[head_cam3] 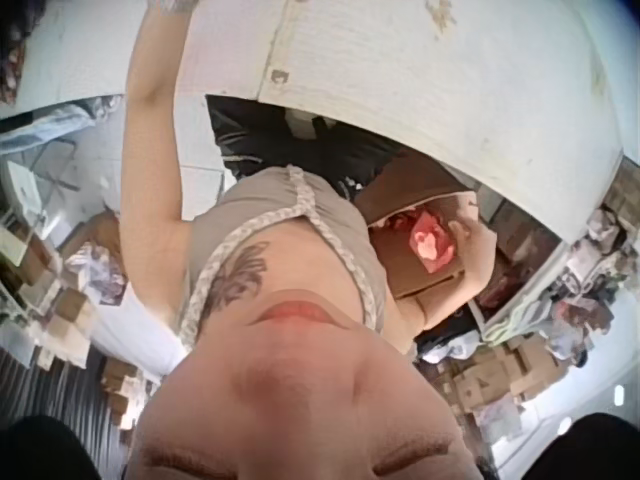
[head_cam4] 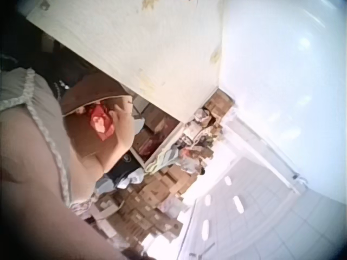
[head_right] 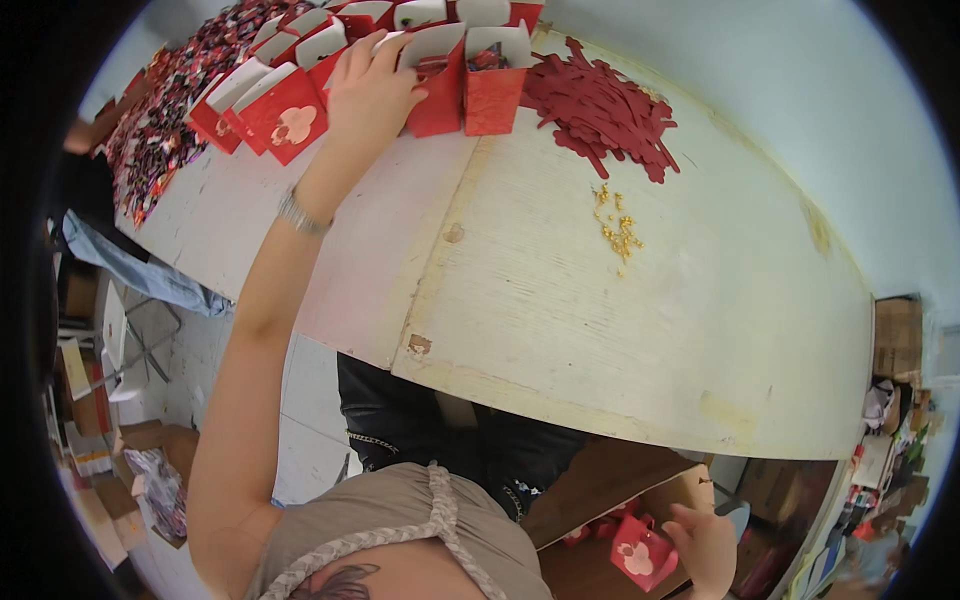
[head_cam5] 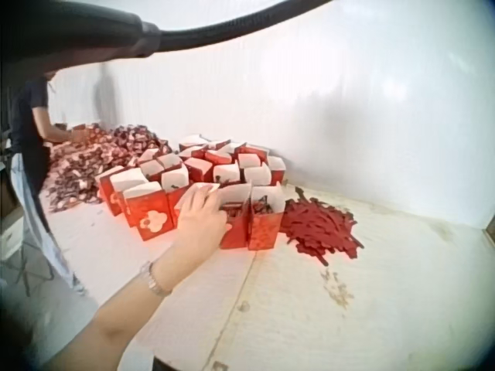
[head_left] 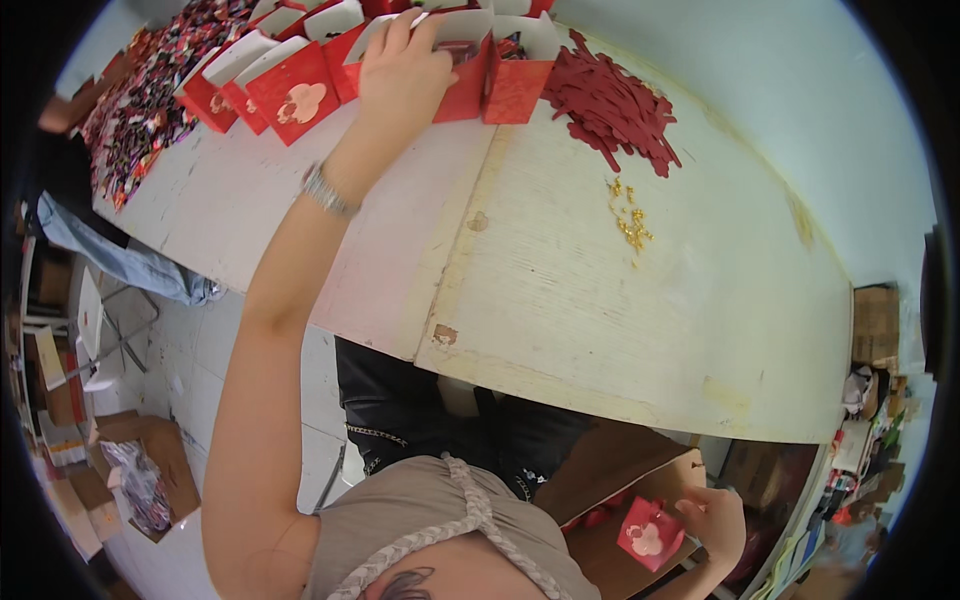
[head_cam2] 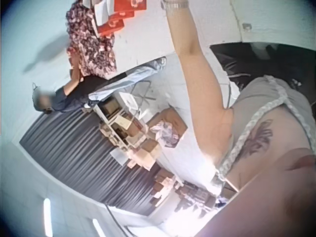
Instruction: The person repeatedly assembles small red paper gift boxes by folding flaps and inserting a red ribbon through a pre-punched hole. The person fills each box with wrapped candies, closes the lid, and places the finished box on the table. The process is repeated multiple times.
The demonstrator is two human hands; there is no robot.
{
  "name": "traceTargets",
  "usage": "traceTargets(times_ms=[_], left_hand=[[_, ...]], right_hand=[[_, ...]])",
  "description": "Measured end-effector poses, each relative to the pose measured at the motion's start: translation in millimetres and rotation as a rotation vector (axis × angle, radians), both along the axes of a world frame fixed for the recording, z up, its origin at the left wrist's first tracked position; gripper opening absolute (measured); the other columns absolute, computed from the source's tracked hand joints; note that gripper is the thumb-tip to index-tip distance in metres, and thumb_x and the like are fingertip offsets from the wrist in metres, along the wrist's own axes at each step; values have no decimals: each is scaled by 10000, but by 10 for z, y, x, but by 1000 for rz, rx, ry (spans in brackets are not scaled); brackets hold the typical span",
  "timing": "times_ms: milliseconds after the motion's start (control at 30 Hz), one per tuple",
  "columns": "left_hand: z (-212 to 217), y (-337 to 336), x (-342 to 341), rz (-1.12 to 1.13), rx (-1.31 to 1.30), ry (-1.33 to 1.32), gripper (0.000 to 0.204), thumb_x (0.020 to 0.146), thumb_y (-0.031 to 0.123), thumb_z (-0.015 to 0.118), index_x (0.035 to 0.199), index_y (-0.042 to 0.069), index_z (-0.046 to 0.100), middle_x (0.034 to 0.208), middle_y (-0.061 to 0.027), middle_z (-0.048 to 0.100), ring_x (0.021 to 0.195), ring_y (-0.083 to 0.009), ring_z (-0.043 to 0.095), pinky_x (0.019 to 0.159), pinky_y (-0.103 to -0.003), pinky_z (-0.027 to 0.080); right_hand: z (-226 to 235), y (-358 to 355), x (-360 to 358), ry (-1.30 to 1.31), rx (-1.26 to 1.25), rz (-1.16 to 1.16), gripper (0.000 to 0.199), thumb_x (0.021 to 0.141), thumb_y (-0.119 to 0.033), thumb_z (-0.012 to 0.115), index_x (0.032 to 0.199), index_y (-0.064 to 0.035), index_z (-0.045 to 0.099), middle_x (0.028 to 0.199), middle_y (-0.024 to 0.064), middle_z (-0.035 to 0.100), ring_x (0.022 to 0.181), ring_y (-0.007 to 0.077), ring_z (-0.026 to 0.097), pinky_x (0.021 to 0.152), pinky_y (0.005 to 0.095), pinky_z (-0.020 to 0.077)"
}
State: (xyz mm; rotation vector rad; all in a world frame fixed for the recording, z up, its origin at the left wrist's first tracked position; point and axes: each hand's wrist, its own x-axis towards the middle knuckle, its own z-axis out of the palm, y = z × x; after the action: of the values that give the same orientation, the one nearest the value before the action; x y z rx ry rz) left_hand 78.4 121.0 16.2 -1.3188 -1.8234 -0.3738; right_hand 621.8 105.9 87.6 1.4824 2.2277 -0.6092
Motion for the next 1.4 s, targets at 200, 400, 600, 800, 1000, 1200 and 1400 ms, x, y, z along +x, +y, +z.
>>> traceTargets(times_ms=[200,400,600,800,1000,1200,1400], left_hand=[[-121,-711,1335,-375,80,-341,227,604,123,713,627,69,493,1104,-51,539,1110,-339,440,951,-572,307],[-436,-969,1643,-529,376,-843,723,659,604,670,1099,80,434,1274,-180,418,1222,-327,373,996,-494,322],[-838,-902,1231,-1219,246,-1935,817,671,621,671,1142,78,282,1325,-159,367,1222,-219,379,1007,-380,351],[-801,-835,1399,-1153,63,-2117,783,598,618,713,1023,99,311,1354,-142,303,1218,-196,355,1018,-350,318],[-815,-890,1607,-1078,164,-1898,740,652,635,672,1008,100,305,1349,-155,270,1204,-191,326,1013,-338,290],[-983,-942,1581,-1148,207,-1668,631,734,607,614,946,74,352,1289,-144,364,1101,-184,422,948,-311,343],[-877,-950,1785,-878,396,-1681,480,891,493,499,842,15,484,1011,-77,528,776,-91,450,730,-218,366]], right_hand=[[-678,38,-861,616,328,226,344,609,-122,787,876,-24,593,1194,150,570,1079,320,545,876,398,446],[-1404,292,-2283,1423,36,420,614,565,-233,857,955,-93,403,1444,276,186,1311,419,282,1028,467,309],[-1566,173,-2448,1704,-109,368,683,577,-393,849,985,-137,365,1468,244,97,1336,412,219,1049,512,246],[-1932,-138,-2457,1939,166,144,744,591,-546,760,991,-111,308,1433,296,138,1286,443,304,1035,497,276],[-1832,-123,-2460,1924,111,265,709,646,-587,713,1008,-109,334,1343,267,307,1231,402,388,999,492,342],[-1904,102,-2338,1824,137,275,643,737,-626,613,978,-72,394,1324,262,360,1177,324,413,973,398,321],[-1716,41,-2367,1741,217,21,456,869,-492,532,832,-42,467,1127,180,491,954,231,450,853,334,367]])
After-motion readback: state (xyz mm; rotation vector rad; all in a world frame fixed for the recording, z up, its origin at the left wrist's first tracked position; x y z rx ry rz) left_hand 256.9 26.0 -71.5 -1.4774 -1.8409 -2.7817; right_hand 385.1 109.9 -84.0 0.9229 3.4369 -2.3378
